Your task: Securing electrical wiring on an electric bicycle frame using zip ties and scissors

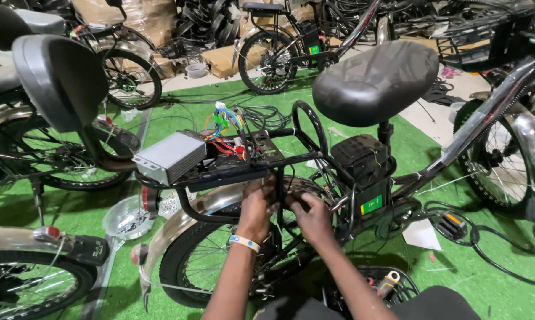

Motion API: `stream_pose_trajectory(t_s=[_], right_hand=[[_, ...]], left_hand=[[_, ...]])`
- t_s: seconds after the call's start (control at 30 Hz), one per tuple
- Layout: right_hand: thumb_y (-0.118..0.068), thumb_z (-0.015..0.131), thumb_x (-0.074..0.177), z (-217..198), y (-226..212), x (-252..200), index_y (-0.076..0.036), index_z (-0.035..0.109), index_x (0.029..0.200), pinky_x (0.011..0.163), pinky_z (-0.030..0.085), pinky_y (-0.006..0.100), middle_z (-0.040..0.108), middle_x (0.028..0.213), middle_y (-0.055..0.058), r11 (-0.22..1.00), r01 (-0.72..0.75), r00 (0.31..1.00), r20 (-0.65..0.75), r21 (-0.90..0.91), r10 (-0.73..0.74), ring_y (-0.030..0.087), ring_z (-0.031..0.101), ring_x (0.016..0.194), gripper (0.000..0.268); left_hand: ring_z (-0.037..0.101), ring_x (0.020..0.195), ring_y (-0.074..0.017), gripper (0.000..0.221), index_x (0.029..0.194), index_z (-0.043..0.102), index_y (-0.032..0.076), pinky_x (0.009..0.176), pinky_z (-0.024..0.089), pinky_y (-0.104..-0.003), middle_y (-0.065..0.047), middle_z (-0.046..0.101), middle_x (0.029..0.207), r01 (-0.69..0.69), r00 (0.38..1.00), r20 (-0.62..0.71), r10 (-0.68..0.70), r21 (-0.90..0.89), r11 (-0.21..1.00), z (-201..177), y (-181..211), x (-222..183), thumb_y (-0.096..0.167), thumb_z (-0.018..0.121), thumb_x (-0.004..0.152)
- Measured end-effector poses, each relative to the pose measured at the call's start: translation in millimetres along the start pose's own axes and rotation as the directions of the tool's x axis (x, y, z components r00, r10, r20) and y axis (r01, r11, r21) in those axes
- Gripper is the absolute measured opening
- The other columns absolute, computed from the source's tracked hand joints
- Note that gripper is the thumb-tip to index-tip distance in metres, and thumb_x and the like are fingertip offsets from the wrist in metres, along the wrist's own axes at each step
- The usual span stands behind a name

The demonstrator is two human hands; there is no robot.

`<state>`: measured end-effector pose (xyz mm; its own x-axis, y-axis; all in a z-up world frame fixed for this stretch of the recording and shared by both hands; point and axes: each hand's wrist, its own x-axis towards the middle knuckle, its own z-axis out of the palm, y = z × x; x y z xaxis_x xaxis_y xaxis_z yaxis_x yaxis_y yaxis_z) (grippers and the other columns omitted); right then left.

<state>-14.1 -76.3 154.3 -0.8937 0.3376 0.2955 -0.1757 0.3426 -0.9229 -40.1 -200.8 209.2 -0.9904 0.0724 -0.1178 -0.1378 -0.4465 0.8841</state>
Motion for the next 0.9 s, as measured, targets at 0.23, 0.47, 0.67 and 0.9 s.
stream_pose_trajectory(t_s=[0.23, 0.47, 0.67, 0.9], right_hand=[[-0.013, 0.063, 0.077, -0.4, -23.0, -17.3, -0.018, 0.079, 0.092, 0.085, 0.053, 0.035, 0.077, 0.086, 0.007, 0.996, -0.079, 0.996, -0.035, -0.041, 0.078, 0.021, 0.072, 0.089, 0.023], [-0.017, 0.057, 0.093, 36.4, 93.2, 19.9, -0.005, 0.062, 0.117, 0.065, 0.033, 0.028, 0.052, 0.081, 0.002, 0.924, -0.066, 0.997, 0.065, 0.376, 0.044, 0.009, 0.042, 0.073, 0.026], [-0.022, 0.055, 0.096, 29.8, 24.7, 4.2, -0.008, 0.061, 0.120, 0.099, 0.038, 0.044, 0.065, 0.111, 0.006, 0.818, -0.244, 0.970, 0.139, 0.521, 0.201, 0.016, 0.054, 0.104, 0.028], [-0.010, 0.059, 0.077, 15.5, 10.7, 14.9, -0.016, 0.059, 0.126, 0.053, 0.044, 0.020, 0.054, 0.092, 0.002, 0.492, -0.551, 0.827, 0.363, 0.674, 0.429, 0.018, 0.054, 0.076, 0.049]], left_hand=[[0.051, 0.084, -0.0256, 0.027, 0.105, 0.065, -0.012, 0.075, 0.050, -0.039, -0.018, 0.056, 0.095, 0.067, 0.997, -0.035, -0.072, -0.130, 0.989, -1.1, 17.2, -10.8, 0.003, 0.062, 0.083], [0.052, 0.076, -0.0170, 0.032, 0.109, 0.064, -0.002, 0.070, 0.043, -0.033, -0.011, 0.062, 0.089, -0.137, 0.982, 0.153, 0.112, 0.166, 0.976, 4.8, 48.6, -53.0, 0.021, 0.065, 0.086], [0.069, 0.071, -0.0200, 0.014, 0.090, 0.077, 0.010, 0.067, 0.053, -0.033, -0.009, 0.074, 0.072, -0.426, 0.883, 0.109, 0.456, 0.591, 0.685, -15.2, 78.0, -68.9, 0.018, 0.071, 0.081], [0.065, 0.077, -0.0453, 0.060, 0.112, 0.062, 0.022, 0.065, 0.054, -0.053, -0.008, 0.061, 0.105, -0.709, 0.592, 0.697, 0.405, 0.689, -0.150, 5.9, 130.2, -71.5, 0.001, 0.078, 0.058]])
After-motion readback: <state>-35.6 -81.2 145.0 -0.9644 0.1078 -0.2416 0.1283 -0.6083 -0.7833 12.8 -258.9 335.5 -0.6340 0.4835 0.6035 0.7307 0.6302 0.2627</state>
